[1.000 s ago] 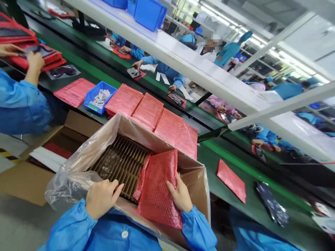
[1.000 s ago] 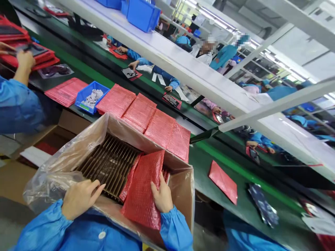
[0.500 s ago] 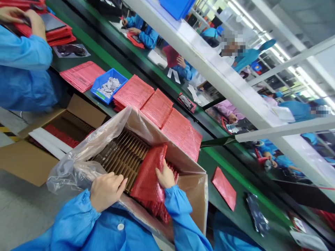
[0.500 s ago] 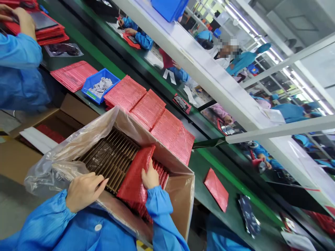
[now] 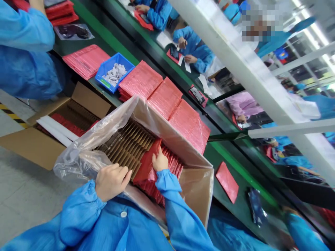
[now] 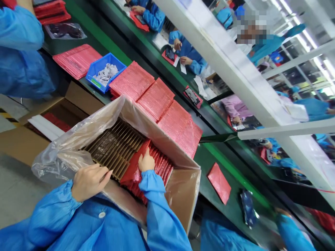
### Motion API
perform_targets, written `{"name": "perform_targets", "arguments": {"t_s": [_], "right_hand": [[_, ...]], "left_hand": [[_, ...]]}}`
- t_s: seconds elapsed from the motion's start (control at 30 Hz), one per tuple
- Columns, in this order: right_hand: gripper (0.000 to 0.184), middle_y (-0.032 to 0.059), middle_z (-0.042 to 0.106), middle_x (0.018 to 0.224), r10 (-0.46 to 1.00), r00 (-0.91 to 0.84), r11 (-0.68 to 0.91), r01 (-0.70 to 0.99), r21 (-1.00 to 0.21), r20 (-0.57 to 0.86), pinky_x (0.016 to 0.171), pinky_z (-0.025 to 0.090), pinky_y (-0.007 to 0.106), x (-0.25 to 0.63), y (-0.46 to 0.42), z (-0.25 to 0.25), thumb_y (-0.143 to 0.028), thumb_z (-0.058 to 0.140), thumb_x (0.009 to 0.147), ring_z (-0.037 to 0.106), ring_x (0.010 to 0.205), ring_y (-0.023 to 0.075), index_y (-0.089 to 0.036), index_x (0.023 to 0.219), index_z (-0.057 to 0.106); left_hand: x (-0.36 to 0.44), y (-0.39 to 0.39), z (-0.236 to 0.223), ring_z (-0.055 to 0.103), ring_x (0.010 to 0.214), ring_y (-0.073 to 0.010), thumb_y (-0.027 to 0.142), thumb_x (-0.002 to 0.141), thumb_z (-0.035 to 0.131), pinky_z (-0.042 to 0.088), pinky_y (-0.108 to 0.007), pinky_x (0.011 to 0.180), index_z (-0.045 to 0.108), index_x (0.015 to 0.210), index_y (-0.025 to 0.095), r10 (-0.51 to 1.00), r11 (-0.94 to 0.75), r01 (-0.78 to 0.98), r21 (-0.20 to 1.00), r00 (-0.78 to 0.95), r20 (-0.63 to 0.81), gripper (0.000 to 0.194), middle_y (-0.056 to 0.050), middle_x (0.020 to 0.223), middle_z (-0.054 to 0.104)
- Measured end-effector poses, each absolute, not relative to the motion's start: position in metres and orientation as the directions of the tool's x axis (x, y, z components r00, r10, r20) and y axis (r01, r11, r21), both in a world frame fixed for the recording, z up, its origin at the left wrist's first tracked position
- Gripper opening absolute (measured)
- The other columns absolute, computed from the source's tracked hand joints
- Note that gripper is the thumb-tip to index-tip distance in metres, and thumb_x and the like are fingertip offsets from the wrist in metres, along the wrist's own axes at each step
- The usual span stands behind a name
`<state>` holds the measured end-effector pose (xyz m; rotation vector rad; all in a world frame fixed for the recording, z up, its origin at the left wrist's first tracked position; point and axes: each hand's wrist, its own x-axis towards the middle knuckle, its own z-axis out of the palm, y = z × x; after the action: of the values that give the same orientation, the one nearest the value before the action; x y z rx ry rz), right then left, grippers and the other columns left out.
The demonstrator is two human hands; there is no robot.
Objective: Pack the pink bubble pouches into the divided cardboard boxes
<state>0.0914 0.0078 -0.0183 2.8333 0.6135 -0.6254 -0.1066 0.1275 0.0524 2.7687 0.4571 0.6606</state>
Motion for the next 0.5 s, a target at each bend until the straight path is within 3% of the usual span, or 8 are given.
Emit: {"name": "perform_targets", "arguments": {"t_s": [0.17, 0.3, 0.5], "right_hand": [[0.064, 0.0213, 0.069, 0.093, 0.343, 0.818, -0.892, 0.438, 0.113, -0.462, 0.074, 0.051, 0.038, 0.065, 0.02, -0.048, -0.024, 0.032, 0.094, 0.068, 0.088, 0.0287, 0.001, 0.147, 0.005], [0.069, 0.0229, 0.069, 0.093, 0.381, 0.793, -0.862, 0.491, 0.126, -0.476, 0.071, 0.053, 0.038, 0.055, 0.019, -0.049, -0.02, 0.033, 0.093, 0.068, 0.087, 0.0293, 0.0, 0.147, -0.004], [0.057, 0.0286, 0.067, 0.096, 0.394, 0.706, -0.823, 0.556, 0.117, -0.589, 0.074, 0.053, 0.036, 0.052, 0.028, -0.044, 0.001, 0.027, 0.085, 0.068, 0.091, 0.0267, 0.01, 0.141, 0.02]], "left_hand": [[-0.107, 0.129, 0.054, 0.05, 0.05, -0.014, 0.029, 0.089, 0.047, 0.029, -0.03, 0.051, 0.054, 0.056, 0.021, 0.338, -0.932, 0.241, 0.272, 0.848, 0.408, 0.035, 0.0, 0.048, 0.051], [-0.113, 0.129, 0.053, 0.049, 0.05, -0.0138, 0.027, 0.088, 0.049, 0.03, -0.03, 0.053, 0.052, 0.054, 0.021, 0.317, -0.94, 0.223, 0.258, 0.853, 0.415, 0.035, 0.001, 0.048, 0.049], [-0.113, 0.13, 0.051, 0.049, 0.048, -0.0141, 0.029, 0.087, 0.052, 0.029, -0.029, 0.051, 0.055, 0.056, 0.021, 0.331, -0.937, 0.24, 0.252, 0.841, 0.428, 0.032, 0.001, 0.048, 0.049]]}}
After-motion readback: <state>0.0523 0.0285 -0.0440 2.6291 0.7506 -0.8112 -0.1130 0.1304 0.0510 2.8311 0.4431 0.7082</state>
